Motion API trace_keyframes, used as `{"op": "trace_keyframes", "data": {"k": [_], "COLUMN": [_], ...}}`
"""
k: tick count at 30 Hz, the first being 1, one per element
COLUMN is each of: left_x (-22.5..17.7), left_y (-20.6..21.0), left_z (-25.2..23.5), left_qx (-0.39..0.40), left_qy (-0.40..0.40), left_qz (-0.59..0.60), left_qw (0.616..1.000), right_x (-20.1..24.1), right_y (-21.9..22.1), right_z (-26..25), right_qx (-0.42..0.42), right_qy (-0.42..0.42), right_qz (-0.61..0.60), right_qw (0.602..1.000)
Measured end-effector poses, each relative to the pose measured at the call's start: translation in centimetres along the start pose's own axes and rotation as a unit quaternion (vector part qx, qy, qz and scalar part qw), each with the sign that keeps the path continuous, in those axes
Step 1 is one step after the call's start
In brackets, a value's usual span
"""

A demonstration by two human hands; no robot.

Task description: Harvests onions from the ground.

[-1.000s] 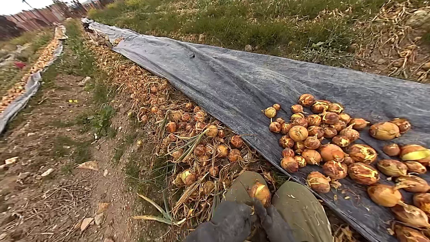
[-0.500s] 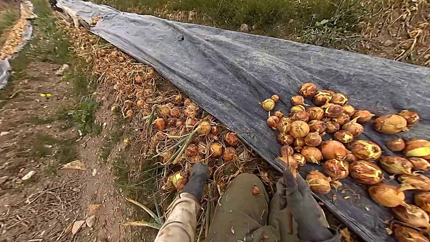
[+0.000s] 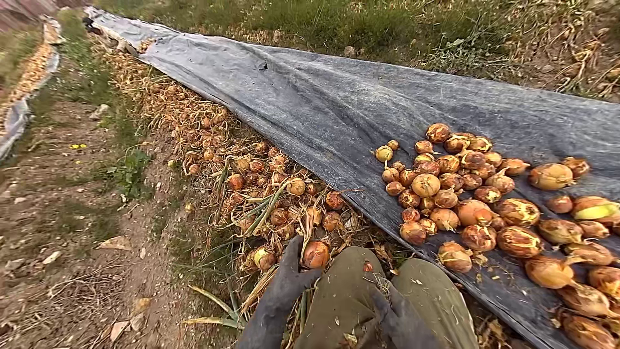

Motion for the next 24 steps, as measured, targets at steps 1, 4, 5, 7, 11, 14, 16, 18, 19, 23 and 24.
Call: {"op": "trace_keyframes", "data": {"k": [1,4,5,7,11,14,16,18,19,23,24], "left_x": [-2.1,-5.4,-5.6,-5.8,-5.6,-5.7,-5.5,-5.4,-5.4,-7.1,-7.6], "left_y": [0.4,2.1,2.6,3.2,3.7,4.6,4.6,4.0,3.6,3.2,3.6], "left_z": [1.4,4.5,5.2,6.2,7.7,8.3,8.1,7.4,7.0,6.1,5.9], "left_qx": [0.04,0.148,0.163,0.171,0.185,0.117,0.033,-0.042,-0.067,-0.083,-0.068], "left_qy": [0.035,0.092,0.094,0.087,-0.051,-0.135,-0.153,-0.139,-0.136,-0.166,-0.167], "left_qz": [0.037,0.045,0.03,0.008,0.001,0.021,-0.052,-0.135,-0.165,-0.024,0.02], "left_qw": [0.998,0.984,0.982,0.981,0.981,0.984,0.986,0.98,0.975,0.982,0.983], "right_x": [0.4,2.2,2.9,3.8,3.2,3.4,3.6,2.9,2.3,-0.2,-1.0], "right_y": [0.3,1.9,2.1,2.1,1.4,0.7,0.7,1.2,1.3,-0.2,-0.4], "right_z": [-0.6,-0.3,0.2,0.7,0.9,1.1,1.2,0.9,0.8,0.8,1.1], "right_qx": [0.013,0.037,0.042,0.025,-0.091,-0.106,-0.045,0.032,0.083,0.077,0.046], "right_qy": [-0.001,-0.045,-0.061,-0.079,-0.093,-0.127,-0.059,0.017,0.052,0.092,0.093], "right_qz": [-0.016,-0.216,-0.279,-0.311,-0.187,-0.105,-0.141,-0.262,-0.347,-0.357,-0.242], "right_qw": [1.0,0.975,0.957,0.947,0.974,0.981,0.987,0.964,0.933,0.926,0.965]}}
Point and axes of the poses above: each hand's wrist, its own z-axis away from the middle knuckle, its own y-axis out of the palm, x = y × z, the point moved 4 cm from there along -z, towards the middle knuckle, and after that the axes turned 5 degrees about -x, right-handed, at the moved point
